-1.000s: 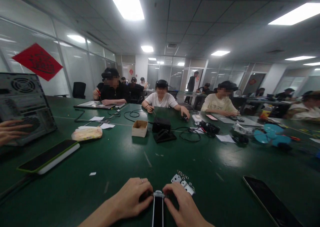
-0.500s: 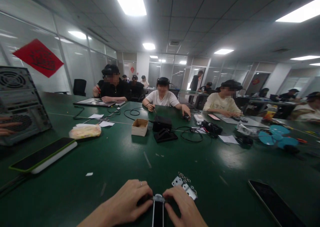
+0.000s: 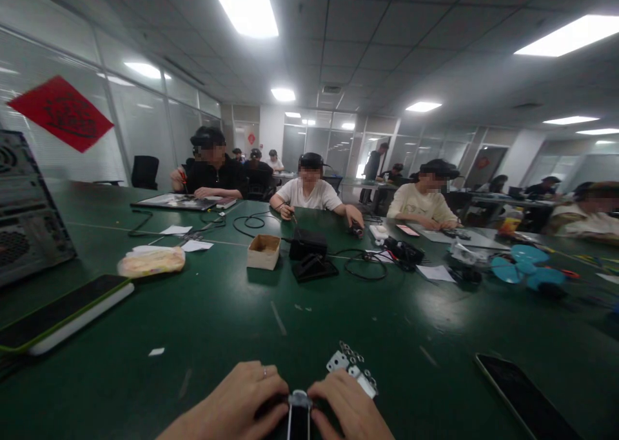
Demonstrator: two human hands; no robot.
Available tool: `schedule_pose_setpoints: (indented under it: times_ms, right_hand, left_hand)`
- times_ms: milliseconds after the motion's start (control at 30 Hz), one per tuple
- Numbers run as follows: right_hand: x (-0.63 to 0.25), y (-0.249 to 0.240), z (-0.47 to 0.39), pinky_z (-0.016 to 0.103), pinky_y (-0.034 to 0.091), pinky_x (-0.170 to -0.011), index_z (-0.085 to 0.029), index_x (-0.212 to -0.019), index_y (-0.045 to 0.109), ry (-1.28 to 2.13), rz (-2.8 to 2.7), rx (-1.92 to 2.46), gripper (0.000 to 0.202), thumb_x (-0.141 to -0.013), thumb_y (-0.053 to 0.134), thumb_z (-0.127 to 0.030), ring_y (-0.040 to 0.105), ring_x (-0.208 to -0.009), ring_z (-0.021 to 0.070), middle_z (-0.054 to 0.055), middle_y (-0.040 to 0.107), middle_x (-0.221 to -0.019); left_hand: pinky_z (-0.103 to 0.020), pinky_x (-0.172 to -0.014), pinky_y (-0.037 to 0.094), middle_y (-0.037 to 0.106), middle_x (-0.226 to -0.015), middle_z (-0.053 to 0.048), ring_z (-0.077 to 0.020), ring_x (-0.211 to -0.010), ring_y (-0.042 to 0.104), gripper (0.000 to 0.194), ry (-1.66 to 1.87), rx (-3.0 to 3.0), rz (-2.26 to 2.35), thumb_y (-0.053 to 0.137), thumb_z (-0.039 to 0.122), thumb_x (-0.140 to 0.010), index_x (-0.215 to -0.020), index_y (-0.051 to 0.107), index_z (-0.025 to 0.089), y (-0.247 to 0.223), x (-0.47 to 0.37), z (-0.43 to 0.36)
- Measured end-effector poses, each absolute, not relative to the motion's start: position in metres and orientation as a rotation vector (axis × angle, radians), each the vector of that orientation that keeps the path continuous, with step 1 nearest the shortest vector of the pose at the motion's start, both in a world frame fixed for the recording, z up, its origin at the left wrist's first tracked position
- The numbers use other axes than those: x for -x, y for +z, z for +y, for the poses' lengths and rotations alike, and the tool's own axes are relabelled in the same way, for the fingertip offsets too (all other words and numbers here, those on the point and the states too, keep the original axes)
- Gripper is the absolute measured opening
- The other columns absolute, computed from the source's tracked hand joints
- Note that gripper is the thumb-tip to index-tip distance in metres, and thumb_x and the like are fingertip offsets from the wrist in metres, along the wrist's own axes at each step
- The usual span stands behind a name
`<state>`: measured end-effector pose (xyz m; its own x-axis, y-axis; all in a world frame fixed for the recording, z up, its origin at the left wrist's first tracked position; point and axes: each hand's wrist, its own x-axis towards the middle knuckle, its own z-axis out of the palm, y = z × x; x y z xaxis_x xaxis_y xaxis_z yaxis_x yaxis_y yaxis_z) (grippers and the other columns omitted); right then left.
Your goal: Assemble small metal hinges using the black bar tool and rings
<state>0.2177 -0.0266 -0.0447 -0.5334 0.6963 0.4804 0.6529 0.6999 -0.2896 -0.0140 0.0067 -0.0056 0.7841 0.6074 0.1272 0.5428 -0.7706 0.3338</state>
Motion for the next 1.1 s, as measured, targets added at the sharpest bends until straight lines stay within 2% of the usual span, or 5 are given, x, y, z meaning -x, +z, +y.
schedule_pose_setpoints:
  times_ms: [167, 367, 567, 867, 1100]
  right_hand:
    - [-0.236, -0.014, -0.031, 0.036, 0.047, -0.079, -0.018, -0.106, 0.059, 0.024, -2.303, 1.059, 0.020, -0.087, 0.052, -0.018, 0.058, -0.090, 0.0218, 0.008, 0.067, -0.096]
    - [-0.284, 0.018, -0.019, 0.038, 0.045, -0.076, -0.017, -0.096, 0.064, -0.010, -2.264, 1.405, 0.021, -0.090, 0.045, -0.019, 0.057, -0.086, 0.0217, 0.010, 0.066, -0.094]
    - [-0.304, 0.019, -0.015, 0.038, 0.046, -0.076, -0.018, -0.097, 0.066, 0.113, -2.390, 1.597, 0.022, -0.089, 0.046, -0.018, 0.056, -0.088, 0.0213, 0.008, 0.064, -0.095]
    - [-0.299, 0.002, -0.009, 0.035, 0.047, -0.076, -0.022, -0.108, 0.065, 0.200, -2.366, 1.592, 0.024, -0.090, 0.049, -0.020, 0.056, -0.088, 0.0199, 0.007, 0.061, -0.100]
    - [-0.299, 0.004, -0.004, 0.032, 0.049, -0.073, -0.022, -0.092, 0.067, 0.191, -2.323, 1.639, 0.018, -0.089, 0.050, -0.017, 0.059, -0.085, 0.0195, 0.006, 0.064, -0.093]
  left_hand:
    - [-0.027, -0.068, 0.039, 0.063, -0.086, -0.002, -0.0157, -0.074, 0.056, 0.010, 0.362, -2.718, 0.854, 0.047, 0.023, -0.091, -0.094, 0.056, 0.021, -0.002, 0.013, 0.006]
    - [-0.026, -0.065, 0.040, 0.062, -0.084, -0.002, -0.0153, -0.071, 0.056, 0.017, 0.374, -2.728, 0.768, 0.043, 0.025, -0.092, -0.095, 0.058, 0.019, 0.001, 0.012, 0.011]
    - [-0.025, -0.063, 0.040, 0.063, -0.082, -0.002, -0.0154, -0.069, 0.056, 0.018, 0.338, -2.712, 0.791, 0.043, 0.026, -0.090, -0.094, 0.059, 0.019, 0.003, 0.012, 0.012]
    - [-0.025, -0.063, 0.039, 0.062, -0.080, -0.001, -0.0151, -0.069, 0.055, 0.018, 0.345, -2.698, 0.834, 0.047, 0.028, -0.087, -0.095, 0.060, 0.020, 0.002, 0.013, 0.013]
    - [-0.026, -0.065, 0.039, 0.061, -0.079, 0.000, -0.0150, -0.069, 0.055, 0.013, 0.346, -2.688, 0.877, 0.050, 0.025, -0.085, -0.094, 0.059, 0.021, 0.003, 0.014, 0.010]
